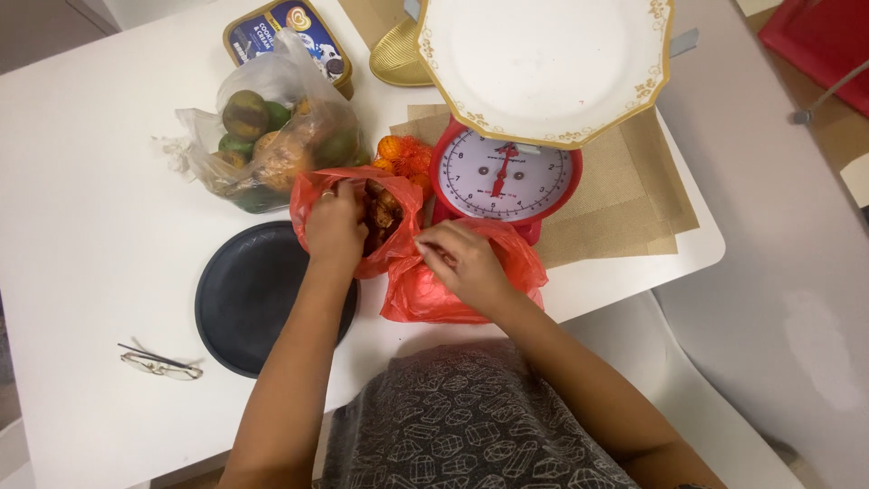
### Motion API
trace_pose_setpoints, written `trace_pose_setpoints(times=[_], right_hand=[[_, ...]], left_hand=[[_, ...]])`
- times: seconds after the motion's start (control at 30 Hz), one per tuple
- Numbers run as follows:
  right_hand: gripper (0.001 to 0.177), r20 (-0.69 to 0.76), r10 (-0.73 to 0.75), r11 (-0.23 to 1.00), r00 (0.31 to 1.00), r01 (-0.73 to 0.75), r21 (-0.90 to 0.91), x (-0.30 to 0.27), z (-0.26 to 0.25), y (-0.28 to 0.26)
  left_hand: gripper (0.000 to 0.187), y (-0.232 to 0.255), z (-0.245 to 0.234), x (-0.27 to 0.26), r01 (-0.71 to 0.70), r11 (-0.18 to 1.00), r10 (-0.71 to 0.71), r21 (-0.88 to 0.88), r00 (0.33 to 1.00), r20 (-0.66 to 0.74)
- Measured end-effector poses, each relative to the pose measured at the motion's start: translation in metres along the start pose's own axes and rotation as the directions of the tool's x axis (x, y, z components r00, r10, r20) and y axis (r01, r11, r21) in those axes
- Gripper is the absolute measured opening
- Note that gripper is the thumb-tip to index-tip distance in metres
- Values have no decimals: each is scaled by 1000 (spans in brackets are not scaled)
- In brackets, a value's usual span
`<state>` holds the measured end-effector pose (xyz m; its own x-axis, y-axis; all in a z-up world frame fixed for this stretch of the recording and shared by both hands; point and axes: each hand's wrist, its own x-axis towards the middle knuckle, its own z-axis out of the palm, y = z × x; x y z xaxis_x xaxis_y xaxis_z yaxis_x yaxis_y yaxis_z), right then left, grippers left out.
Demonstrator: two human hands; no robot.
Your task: Sorting fruit and weighing them on a scale on a white table.
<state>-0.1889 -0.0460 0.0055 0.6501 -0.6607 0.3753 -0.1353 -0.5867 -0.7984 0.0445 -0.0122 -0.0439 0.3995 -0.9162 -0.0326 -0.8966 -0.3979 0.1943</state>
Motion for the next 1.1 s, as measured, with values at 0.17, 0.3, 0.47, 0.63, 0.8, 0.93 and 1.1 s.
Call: trace_pose_setpoints(times=[0.17, 0.3, 0.47, 0.63, 0.8, 0.93, 1.1], right_hand=[[37, 17, 286, 886, 958, -271, 376, 19, -4, -12], [55, -2, 269, 790, 963, -220, 572, 38, -24, -37], [46, -163, 158, 822, 974, -39, 568, 48, -70, -58], [38, -280, 37, 978, 959, 23, 207, 75, -134, -60], [36, -292, -18, 950, 956, -75, -303, 94, -181, -49], [38, -243, 88, 797, 966, -215, -564, 106, -182, -30], [35, -214, 155, 719, 964, -259, -645, 113, -174, -20]], left_hand=[[51, 47, -86, -24, -71, 846, 6, -529, 992, -123], [47, 91, -134, -40, -137, 663, 61, -736, 990, -130], [44, 127, -154, -44, -527, 537, 257, -659, 846, -468], [50, 149, -163, -28, -588, 486, 336, -647, 809, -482], [43, 153, -153, -14, -578, 491, 343, -652, 816, -466], [39, 155, -150, -13, -508, 532, 315, -677, 861, -399], [36, 151, -153, -15, -493, 529, 291, -691, 870, -398]])
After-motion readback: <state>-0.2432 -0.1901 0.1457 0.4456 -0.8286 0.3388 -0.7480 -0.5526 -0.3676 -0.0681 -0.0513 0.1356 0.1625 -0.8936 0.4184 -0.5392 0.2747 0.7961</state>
